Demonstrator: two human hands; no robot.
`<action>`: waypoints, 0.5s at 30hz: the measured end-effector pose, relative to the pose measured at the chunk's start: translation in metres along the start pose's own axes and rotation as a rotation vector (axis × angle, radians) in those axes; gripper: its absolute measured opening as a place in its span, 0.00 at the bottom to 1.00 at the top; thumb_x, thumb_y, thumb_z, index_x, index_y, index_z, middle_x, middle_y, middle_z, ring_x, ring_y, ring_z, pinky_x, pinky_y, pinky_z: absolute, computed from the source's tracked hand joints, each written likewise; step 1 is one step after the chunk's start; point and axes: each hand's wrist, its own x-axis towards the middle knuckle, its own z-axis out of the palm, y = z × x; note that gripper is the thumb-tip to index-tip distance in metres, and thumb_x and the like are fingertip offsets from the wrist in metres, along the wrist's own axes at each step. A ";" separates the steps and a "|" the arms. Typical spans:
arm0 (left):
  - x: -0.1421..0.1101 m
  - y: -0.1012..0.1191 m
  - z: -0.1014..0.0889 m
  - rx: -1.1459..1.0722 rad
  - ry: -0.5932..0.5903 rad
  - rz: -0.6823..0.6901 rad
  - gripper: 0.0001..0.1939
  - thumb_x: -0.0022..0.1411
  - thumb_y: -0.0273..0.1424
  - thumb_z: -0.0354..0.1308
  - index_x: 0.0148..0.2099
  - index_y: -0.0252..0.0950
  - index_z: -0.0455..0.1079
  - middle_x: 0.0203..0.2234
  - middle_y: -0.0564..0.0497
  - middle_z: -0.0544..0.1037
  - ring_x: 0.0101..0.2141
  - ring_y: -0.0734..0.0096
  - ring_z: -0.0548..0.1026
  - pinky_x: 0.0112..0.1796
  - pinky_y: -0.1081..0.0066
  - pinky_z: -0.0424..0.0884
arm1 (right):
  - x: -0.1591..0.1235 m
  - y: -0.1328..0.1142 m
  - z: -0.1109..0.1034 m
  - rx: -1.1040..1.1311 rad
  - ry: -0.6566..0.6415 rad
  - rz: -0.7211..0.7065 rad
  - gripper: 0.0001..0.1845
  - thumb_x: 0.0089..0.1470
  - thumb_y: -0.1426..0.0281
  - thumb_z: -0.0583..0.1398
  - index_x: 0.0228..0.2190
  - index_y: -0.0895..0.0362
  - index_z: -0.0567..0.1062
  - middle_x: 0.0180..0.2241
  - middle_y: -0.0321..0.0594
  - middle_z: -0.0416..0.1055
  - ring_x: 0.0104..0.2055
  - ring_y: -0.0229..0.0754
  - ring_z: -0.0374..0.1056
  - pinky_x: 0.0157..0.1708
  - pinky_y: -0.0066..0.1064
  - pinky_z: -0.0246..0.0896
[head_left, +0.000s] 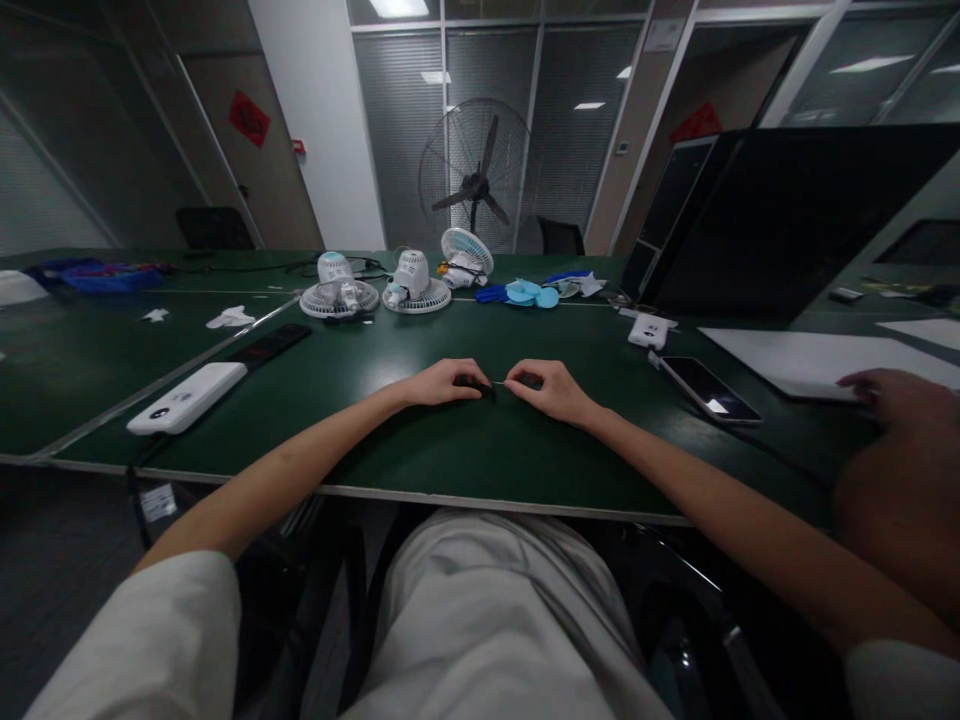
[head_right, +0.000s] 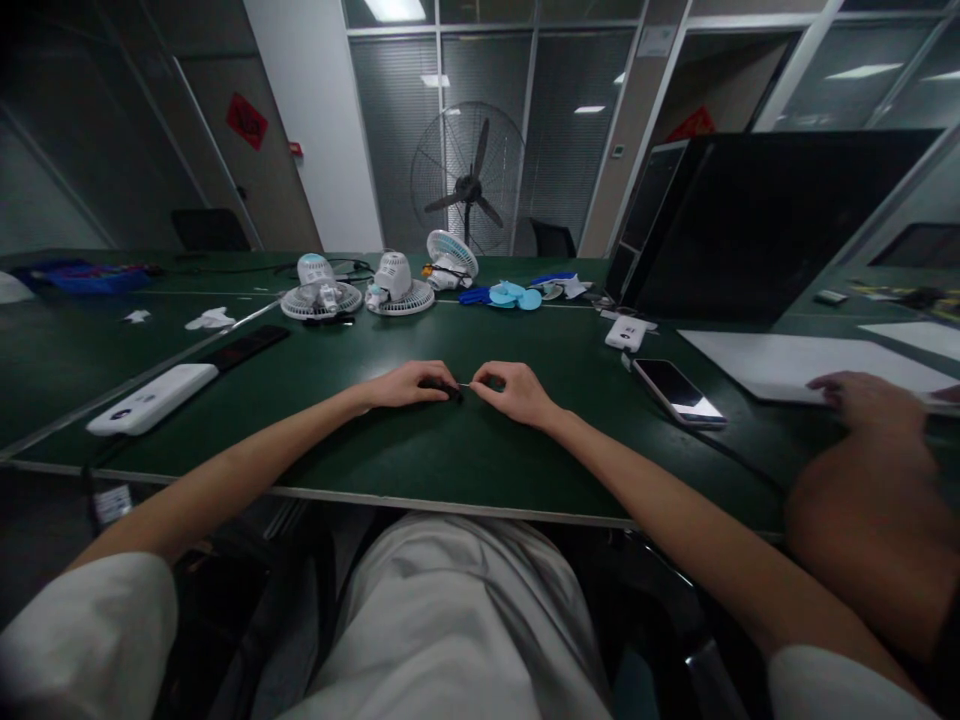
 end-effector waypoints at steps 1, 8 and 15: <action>-0.002 -0.003 -0.005 -0.001 0.000 -0.012 0.16 0.68 0.39 0.65 0.54 0.39 0.81 0.49 0.43 0.77 0.45 0.62 0.76 0.48 0.65 0.71 | 0.000 0.001 -0.001 -0.002 -0.003 0.006 0.12 0.65 0.60 0.63 0.39 0.53 0.82 0.39 0.41 0.81 0.39 0.47 0.75 0.40 0.38 0.68; -0.023 -0.058 -0.057 0.179 0.215 -0.303 0.15 0.63 0.34 0.67 0.52 0.38 0.82 0.46 0.45 0.80 0.44 0.61 0.78 0.49 0.66 0.72 | -0.001 0.002 -0.003 0.000 -0.022 0.019 0.12 0.66 0.59 0.63 0.40 0.54 0.81 0.40 0.42 0.81 0.41 0.48 0.76 0.41 0.39 0.69; -0.105 -0.111 -0.126 0.500 0.671 -0.891 0.17 0.60 0.28 0.64 0.52 0.36 0.82 0.48 0.43 0.83 0.49 0.58 0.79 0.53 0.69 0.72 | -0.002 0.003 -0.003 -0.012 -0.043 0.011 0.13 0.67 0.59 0.62 0.41 0.54 0.81 0.41 0.43 0.81 0.40 0.47 0.75 0.40 0.39 0.69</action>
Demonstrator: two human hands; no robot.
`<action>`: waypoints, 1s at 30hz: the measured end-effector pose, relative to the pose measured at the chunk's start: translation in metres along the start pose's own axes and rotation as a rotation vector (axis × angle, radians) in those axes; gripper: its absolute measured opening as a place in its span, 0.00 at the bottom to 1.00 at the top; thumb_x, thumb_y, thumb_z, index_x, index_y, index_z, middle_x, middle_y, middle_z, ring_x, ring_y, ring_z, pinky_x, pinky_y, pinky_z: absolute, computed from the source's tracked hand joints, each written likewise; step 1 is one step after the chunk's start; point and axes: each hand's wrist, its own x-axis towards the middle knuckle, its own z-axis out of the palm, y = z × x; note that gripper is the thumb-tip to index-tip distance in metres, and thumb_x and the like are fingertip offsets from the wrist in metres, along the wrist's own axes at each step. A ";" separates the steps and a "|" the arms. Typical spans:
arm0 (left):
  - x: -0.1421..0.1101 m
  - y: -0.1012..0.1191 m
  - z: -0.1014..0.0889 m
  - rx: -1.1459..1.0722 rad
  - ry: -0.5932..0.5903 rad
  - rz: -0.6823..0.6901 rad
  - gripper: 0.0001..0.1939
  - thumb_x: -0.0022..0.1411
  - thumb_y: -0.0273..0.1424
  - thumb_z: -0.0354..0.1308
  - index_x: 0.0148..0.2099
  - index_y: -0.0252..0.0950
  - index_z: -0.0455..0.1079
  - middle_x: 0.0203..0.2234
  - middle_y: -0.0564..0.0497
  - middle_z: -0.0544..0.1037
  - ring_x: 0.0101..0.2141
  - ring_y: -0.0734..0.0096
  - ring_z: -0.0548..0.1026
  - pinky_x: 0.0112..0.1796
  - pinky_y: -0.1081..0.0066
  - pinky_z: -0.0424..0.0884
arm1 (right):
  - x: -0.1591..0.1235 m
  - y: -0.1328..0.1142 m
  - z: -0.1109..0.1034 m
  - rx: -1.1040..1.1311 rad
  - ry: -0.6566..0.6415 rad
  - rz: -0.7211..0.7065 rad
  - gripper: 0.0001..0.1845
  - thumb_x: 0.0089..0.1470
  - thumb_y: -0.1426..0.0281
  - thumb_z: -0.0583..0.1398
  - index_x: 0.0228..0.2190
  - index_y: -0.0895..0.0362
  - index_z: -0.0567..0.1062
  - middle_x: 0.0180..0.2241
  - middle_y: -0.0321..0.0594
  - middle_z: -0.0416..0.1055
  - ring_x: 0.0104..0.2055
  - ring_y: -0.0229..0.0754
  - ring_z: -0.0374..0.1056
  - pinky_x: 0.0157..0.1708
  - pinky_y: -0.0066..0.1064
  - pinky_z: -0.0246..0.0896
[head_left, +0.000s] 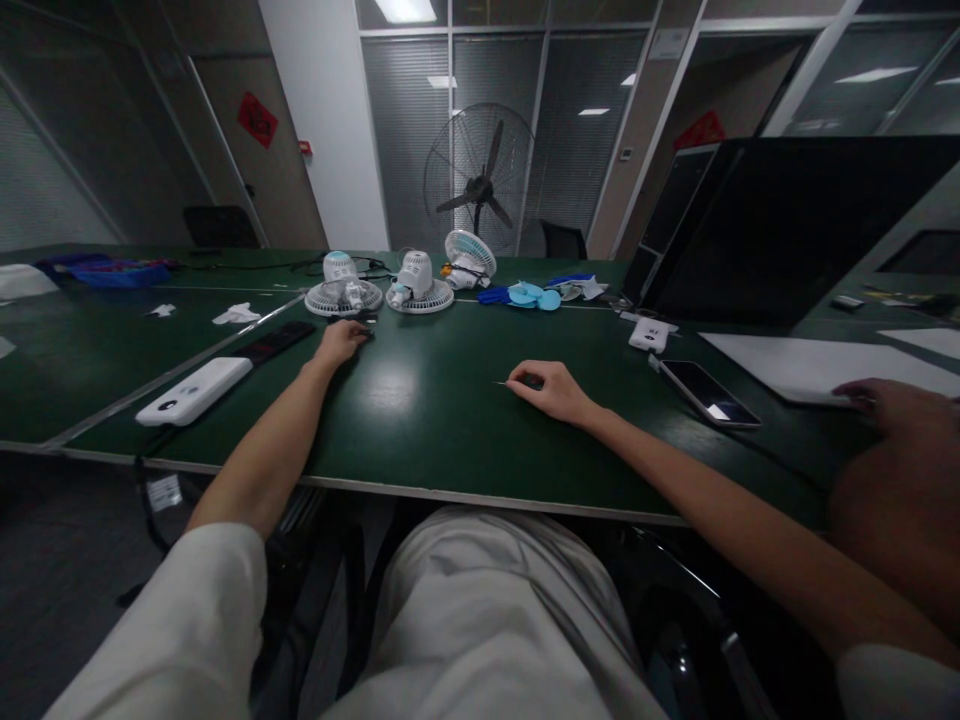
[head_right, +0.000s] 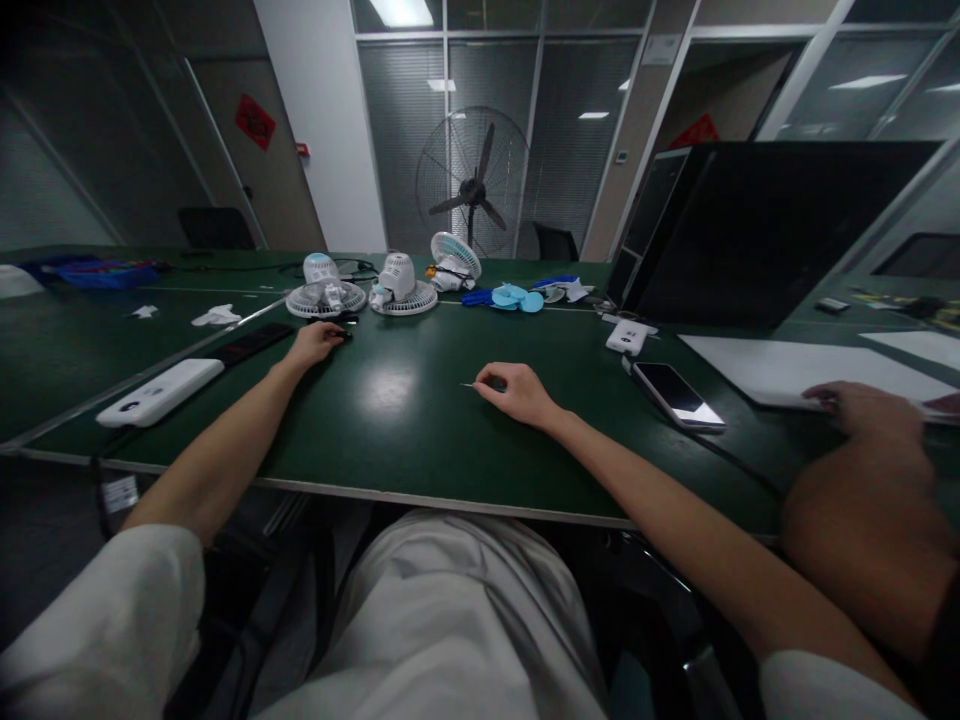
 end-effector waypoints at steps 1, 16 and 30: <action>0.003 -0.013 -0.004 0.029 0.049 -0.061 0.17 0.60 0.28 0.64 0.52 0.35 0.82 0.47 0.43 0.83 0.49 0.57 0.80 0.54 0.68 0.72 | 0.000 0.000 0.000 0.002 -0.003 -0.004 0.13 0.67 0.59 0.62 0.41 0.54 0.81 0.41 0.43 0.81 0.40 0.47 0.76 0.40 0.39 0.69; 0.014 -0.064 -0.008 0.075 0.221 -0.289 0.19 0.62 0.28 0.63 0.55 0.30 0.81 0.50 0.38 0.83 0.52 0.49 0.79 0.55 0.62 0.73 | 0.000 -0.001 0.000 -0.008 -0.001 0.006 0.11 0.66 0.61 0.63 0.40 0.55 0.81 0.40 0.42 0.81 0.40 0.47 0.76 0.40 0.37 0.68; 0.004 -0.097 -0.042 -0.168 0.018 -0.211 0.31 0.51 0.39 0.75 0.56 0.31 0.80 0.48 0.41 0.84 0.47 0.56 0.82 0.49 0.67 0.76 | -0.001 0.004 -0.001 0.020 -0.016 -0.009 0.11 0.67 0.61 0.63 0.42 0.54 0.81 0.41 0.42 0.81 0.42 0.47 0.76 0.42 0.38 0.70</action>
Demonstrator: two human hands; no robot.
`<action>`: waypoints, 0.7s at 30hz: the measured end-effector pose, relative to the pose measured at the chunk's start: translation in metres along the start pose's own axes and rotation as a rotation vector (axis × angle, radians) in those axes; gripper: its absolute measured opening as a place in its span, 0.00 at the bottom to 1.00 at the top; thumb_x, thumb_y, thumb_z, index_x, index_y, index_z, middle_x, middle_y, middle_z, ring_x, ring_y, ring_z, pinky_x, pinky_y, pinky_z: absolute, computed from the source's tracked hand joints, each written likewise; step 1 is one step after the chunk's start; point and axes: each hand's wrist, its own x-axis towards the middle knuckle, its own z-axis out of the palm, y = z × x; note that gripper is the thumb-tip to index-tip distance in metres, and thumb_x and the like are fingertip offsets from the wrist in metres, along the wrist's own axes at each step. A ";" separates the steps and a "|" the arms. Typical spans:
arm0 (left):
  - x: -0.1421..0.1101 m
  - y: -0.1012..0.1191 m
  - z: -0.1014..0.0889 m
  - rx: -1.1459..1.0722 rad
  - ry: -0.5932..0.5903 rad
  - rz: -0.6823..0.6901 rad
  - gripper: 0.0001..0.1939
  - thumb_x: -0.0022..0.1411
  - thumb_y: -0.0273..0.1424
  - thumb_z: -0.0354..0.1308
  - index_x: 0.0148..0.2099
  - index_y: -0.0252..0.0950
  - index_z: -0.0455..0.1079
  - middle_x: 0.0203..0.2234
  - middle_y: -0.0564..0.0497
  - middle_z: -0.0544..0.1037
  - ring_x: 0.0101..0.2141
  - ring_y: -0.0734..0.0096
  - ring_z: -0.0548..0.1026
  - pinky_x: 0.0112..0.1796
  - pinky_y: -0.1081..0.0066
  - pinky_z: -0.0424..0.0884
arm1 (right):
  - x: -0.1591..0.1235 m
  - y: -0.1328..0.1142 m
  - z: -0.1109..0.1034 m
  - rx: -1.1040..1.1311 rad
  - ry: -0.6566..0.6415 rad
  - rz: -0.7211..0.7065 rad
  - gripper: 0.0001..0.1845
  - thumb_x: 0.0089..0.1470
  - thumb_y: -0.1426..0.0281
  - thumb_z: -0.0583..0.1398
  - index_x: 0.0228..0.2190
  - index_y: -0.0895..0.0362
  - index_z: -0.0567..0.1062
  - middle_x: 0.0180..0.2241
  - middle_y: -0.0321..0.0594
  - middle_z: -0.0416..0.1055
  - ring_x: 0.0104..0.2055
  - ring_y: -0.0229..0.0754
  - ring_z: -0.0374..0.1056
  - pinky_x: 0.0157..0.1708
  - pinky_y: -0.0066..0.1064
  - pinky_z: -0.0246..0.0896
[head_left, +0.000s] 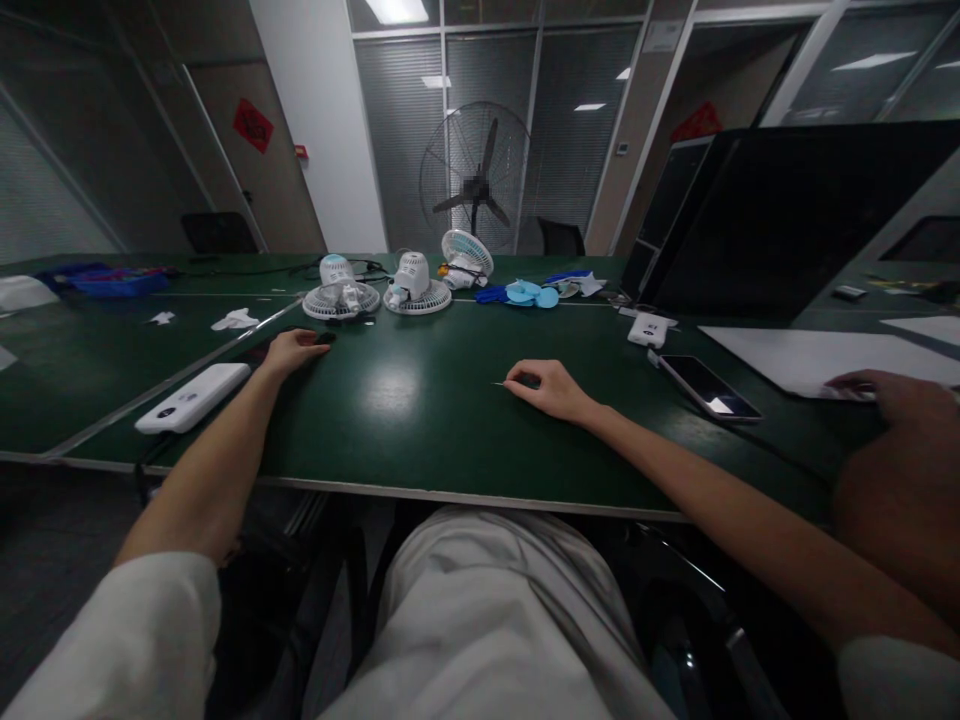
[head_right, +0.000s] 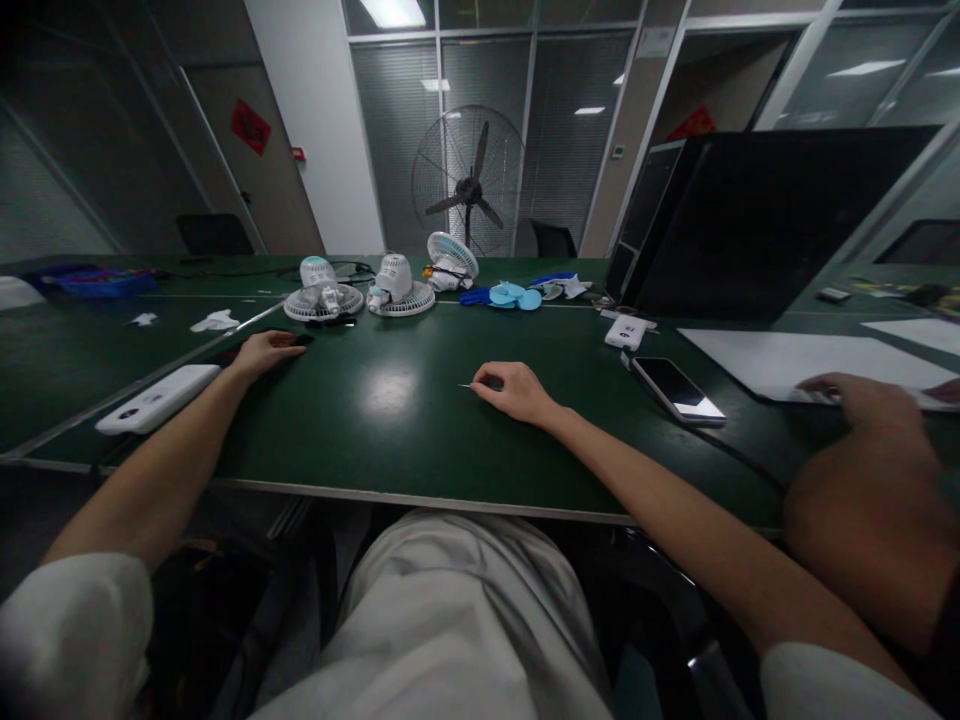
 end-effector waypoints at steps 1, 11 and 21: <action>-0.002 -0.001 -0.001 0.018 0.015 -0.007 0.29 0.52 0.39 0.75 0.54 0.32 0.81 0.47 0.42 0.84 0.46 0.55 0.82 0.49 0.67 0.76 | 0.000 0.000 0.000 -0.001 0.001 -0.001 0.11 0.66 0.61 0.63 0.42 0.54 0.81 0.41 0.42 0.81 0.42 0.47 0.76 0.42 0.38 0.70; -0.024 0.010 0.004 0.201 0.130 0.046 0.15 0.60 0.38 0.68 0.45 0.35 0.85 0.41 0.42 0.85 0.44 0.51 0.82 0.52 0.62 0.75 | 0.000 -0.001 0.000 -0.019 0.006 0.008 0.10 0.66 0.61 0.63 0.40 0.54 0.81 0.41 0.41 0.81 0.42 0.47 0.76 0.42 0.37 0.69; -0.031 0.008 -0.001 0.331 0.146 0.058 0.13 0.63 0.32 0.63 0.46 0.33 0.84 0.43 0.38 0.84 0.48 0.48 0.80 0.54 0.60 0.73 | 0.001 0.003 0.003 -0.028 0.010 0.005 0.11 0.66 0.60 0.63 0.40 0.54 0.82 0.41 0.42 0.81 0.41 0.48 0.76 0.42 0.39 0.69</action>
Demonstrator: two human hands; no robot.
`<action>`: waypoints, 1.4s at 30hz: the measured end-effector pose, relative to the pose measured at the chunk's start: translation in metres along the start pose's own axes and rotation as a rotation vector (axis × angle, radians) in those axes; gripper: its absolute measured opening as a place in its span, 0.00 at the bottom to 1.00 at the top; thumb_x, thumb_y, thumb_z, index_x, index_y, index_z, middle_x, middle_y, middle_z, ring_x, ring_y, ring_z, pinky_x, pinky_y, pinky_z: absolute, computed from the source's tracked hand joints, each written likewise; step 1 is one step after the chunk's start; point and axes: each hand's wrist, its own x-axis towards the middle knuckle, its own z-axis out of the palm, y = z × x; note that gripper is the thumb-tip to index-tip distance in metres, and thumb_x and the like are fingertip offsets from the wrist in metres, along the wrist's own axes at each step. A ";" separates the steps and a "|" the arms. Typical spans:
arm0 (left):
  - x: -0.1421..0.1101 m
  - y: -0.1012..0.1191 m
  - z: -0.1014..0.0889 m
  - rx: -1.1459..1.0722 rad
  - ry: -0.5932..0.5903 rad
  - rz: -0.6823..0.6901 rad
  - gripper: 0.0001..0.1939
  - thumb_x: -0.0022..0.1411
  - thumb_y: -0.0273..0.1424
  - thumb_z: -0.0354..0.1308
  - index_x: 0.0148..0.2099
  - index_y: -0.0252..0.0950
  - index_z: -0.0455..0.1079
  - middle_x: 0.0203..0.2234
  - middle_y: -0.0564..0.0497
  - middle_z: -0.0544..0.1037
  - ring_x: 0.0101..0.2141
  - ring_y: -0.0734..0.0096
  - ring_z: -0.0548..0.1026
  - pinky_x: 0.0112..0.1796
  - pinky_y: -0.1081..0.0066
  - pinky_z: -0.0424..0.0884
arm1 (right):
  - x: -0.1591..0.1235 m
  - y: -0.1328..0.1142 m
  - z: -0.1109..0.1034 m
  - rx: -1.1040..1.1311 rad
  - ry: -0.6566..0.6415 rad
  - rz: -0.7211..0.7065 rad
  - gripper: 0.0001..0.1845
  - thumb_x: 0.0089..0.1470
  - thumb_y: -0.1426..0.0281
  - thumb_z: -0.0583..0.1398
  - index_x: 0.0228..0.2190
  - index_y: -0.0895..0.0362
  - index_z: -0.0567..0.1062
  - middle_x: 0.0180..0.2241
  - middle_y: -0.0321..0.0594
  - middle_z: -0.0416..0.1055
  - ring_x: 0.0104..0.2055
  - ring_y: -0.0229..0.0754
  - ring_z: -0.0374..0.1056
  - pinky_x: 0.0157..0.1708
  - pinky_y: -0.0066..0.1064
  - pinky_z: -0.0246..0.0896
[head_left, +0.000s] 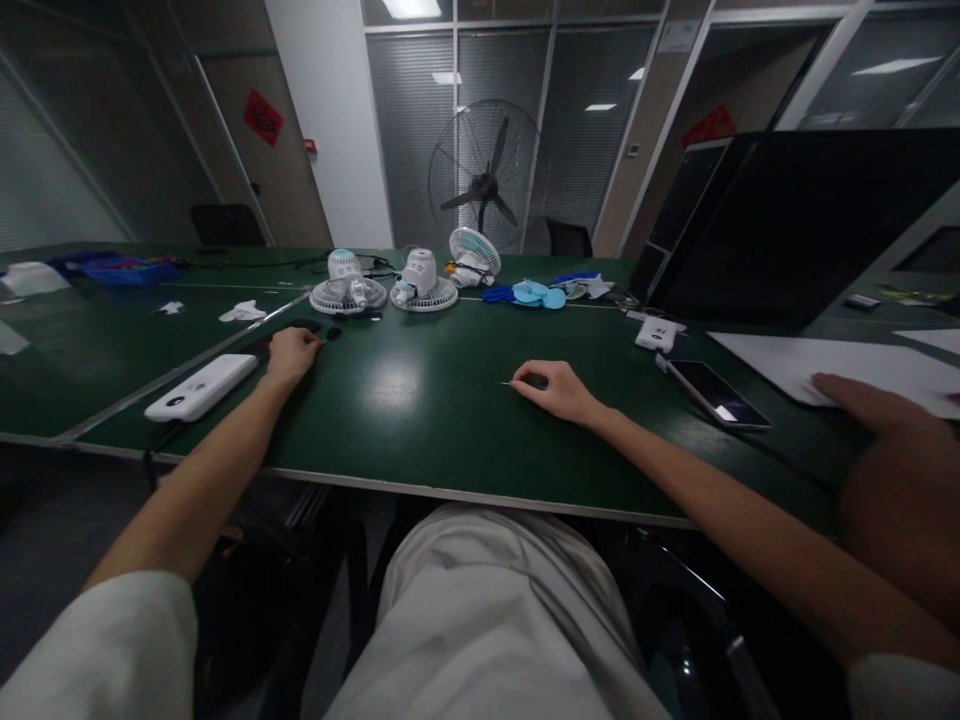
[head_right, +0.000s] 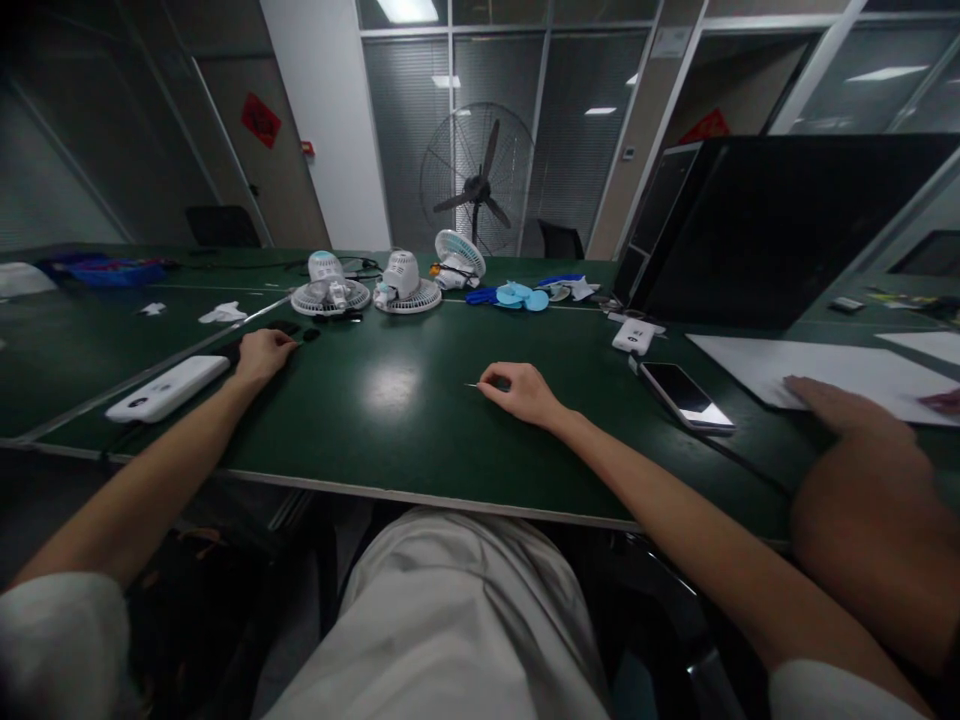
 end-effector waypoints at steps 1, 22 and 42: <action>0.000 0.002 -0.001 0.023 -0.011 -0.006 0.13 0.62 0.31 0.62 0.46 0.33 0.84 0.43 0.38 0.84 0.48 0.47 0.80 0.53 0.60 0.73 | 0.000 0.000 0.000 0.006 -0.004 -0.002 0.11 0.66 0.60 0.63 0.41 0.54 0.82 0.41 0.42 0.81 0.41 0.48 0.76 0.42 0.39 0.69; 0.006 0.040 -0.004 -0.082 0.101 -0.101 0.18 0.65 0.40 0.63 0.51 0.35 0.83 0.46 0.38 0.84 0.48 0.46 0.80 0.50 0.57 0.74 | 0.000 -0.004 -0.002 0.011 -0.015 0.015 0.12 0.66 0.60 0.63 0.40 0.54 0.82 0.40 0.42 0.81 0.41 0.47 0.76 0.42 0.39 0.69; 0.019 0.040 0.017 -0.081 0.096 -0.180 0.19 0.63 0.42 0.66 0.51 0.37 0.84 0.47 0.35 0.83 0.50 0.38 0.79 0.51 0.51 0.74 | 0.000 -0.006 -0.004 0.031 -0.028 0.014 0.13 0.67 0.59 0.62 0.42 0.54 0.82 0.41 0.42 0.81 0.42 0.47 0.76 0.42 0.38 0.69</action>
